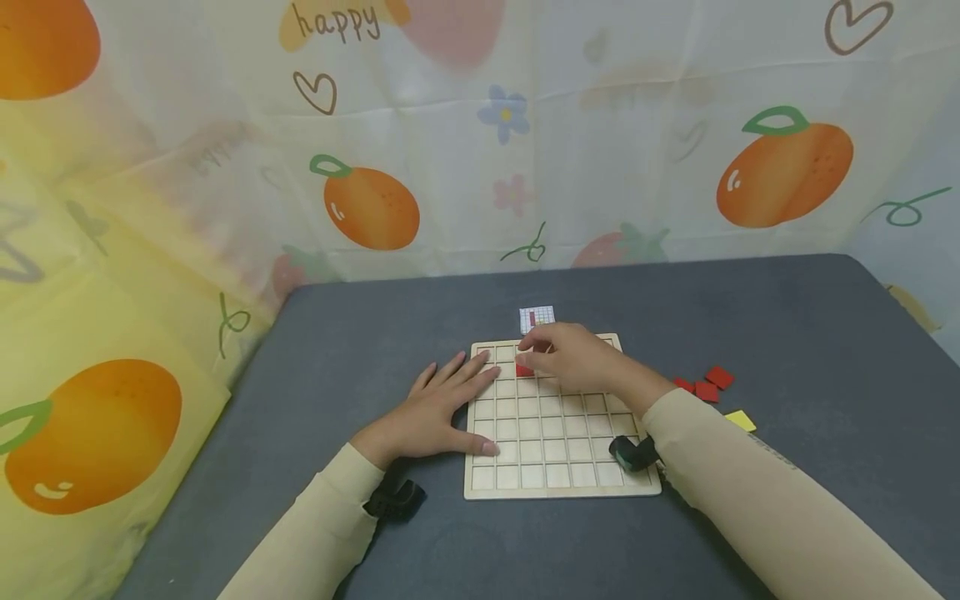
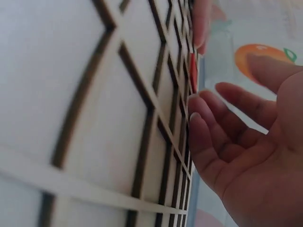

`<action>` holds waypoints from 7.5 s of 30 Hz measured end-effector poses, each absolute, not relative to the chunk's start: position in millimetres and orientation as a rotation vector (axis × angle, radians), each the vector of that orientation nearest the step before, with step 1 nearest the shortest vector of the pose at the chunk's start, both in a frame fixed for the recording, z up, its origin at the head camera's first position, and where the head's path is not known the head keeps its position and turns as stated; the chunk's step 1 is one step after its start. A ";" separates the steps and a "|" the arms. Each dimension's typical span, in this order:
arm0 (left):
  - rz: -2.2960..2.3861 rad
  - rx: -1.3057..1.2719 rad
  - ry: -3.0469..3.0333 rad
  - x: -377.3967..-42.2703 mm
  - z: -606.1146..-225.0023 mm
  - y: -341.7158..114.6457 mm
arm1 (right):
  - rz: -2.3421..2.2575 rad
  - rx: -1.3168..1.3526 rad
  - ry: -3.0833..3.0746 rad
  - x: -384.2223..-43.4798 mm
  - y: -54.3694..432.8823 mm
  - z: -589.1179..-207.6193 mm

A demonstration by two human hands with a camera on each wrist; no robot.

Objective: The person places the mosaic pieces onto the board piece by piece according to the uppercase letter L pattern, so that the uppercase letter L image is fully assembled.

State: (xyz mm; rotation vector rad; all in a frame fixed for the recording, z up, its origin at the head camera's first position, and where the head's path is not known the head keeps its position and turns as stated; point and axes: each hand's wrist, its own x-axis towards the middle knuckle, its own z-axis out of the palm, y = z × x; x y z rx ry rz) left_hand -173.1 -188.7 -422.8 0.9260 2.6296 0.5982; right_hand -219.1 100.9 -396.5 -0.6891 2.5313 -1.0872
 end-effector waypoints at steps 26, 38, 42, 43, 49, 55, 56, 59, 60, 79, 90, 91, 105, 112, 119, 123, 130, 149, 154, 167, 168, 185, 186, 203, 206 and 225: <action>0.604 0.923 2.622 -172.9 -423.6 -189.5 | -1.608 -0.637 2.186 -201.0 160.9 -359.8; 0.632 0.944 2.619 -171.7 -421.9 -189.5 | -1.628 -0.653 2.266 -185.3 213.4 -370.9; 0.619 0.931 2.619 -171.8 -421.8 -189.8 | -1.653 -0.659 2.278 -180.5 232.9 -374.7; 0.612 0.927 2.620 -172.0 -422.3 -189.9 | -1.656 -0.663 2.282 -179.7 237.9 -375.5; 0.599 0.914 2.625 -173.9 -426.7 -190.5 | -1.683 -0.657 2.323 -176.2 269.5 -383.6; 0.607 0.912 2.622 -173.5 -426.8 -189.8 | -1.659 -0.585 2.419 -173.5 299.4 -393.3; 0.605 0.914 2.622 -173.2 -426.3 -189.7 | -1.643 -0.557 2.442 -172.9 303.8 -394.8; 0.614 0.927 2.623 -172.5 -424.7 -189.3 | -1.593 -0.473 2.515 -171.5 316.8 -400.6; 0.618 0.931 2.621 -172.3 -424.0 -189.1 | -1.575 -0.437 2.539 -171.1 320.3 -402.4; 0.584 0.902 2.620 -174.1 -426.9 -189.6 | -1.231 -0.380 2.742 -168.8 343.2 -428.5; 0.584 0.899 2.613 -173.3 -422.9 -189.3 | -1.129 -0.549 2.822 -171.6 339.7 -435.3; 0.584 0.898 2.613 -173.4 -422.8 -189.4 | -1.132 -0.547 2.820 -171.5 339.4 -435.4; 0.575 0.906 2.622 -174.2 -424.3 -188.9 | -1.186 -0.396 2.888 -167.3 333.9 -431.5; 0.589 0.911 2.620 -174.0 -424.5 -189.7 | -1.228 -0.350 2.907 -166.4 332.8 -430.8; 0.590 0.907 2.618 -174.9 -426.0 -190.0 | -1.308 -0.322 2.901 -165.3 328.2 -427.2; 0.589 0.908 2.617 -175.3 -425.7 -189.8 | -1.334 -0.326 2.887 -164.1 319.5 -423.9; 0.594 0.915 2.616 -174.3 -422.9 -188.6 | -1.402 -0.338 2.825 -160.1 304.3 -416.6; 0.608 0.932 2.618 -173.0 -422.4 -189.1 | -1.529 -0.507 2.644 -150.5 267.3 -405.7; 0.604 0.930 2.616 -172.2 -421.1 -188.6 | -1.544 -0.529 2.630 -147.9 255.4 -405.3; 0.613 0.930 2.613 -171.8 -420.4 -189.0 | -1.622 -0.690 2.515 -139.9 222.7 -401.9; 0.611 0.929 2.614 -171.8 -420.6 -189.1 | -1.619 -0.699 2.515 -140.0 219.9 -401.0; 0.594 0.914 2.619 -173.2 -422.3 -187.5 | -1.546 -0.719 2.451 -165.2 154.1 -383.7; 0.591 0.914 2.619 -173.5 -422.5 -187.3 | -1.534 -0.726 2.456 -167.2 150.7 -384.1; 0.587 0.932 2.618 -175.1 -423.1 -187.8 | -1.335 -0.740 2.499 -191.8 113.6 -398.8; 0.583 0.936 2.618 -175.6 -424.2 -188.7 | -1.286 -0.744 2.509 -193.9 110.7 -401.0; 0.589 0.905 2.623 -173.7 -423.6 -187.6 | -1.096 -0.773 2.562 -195.9 105.5 -402.2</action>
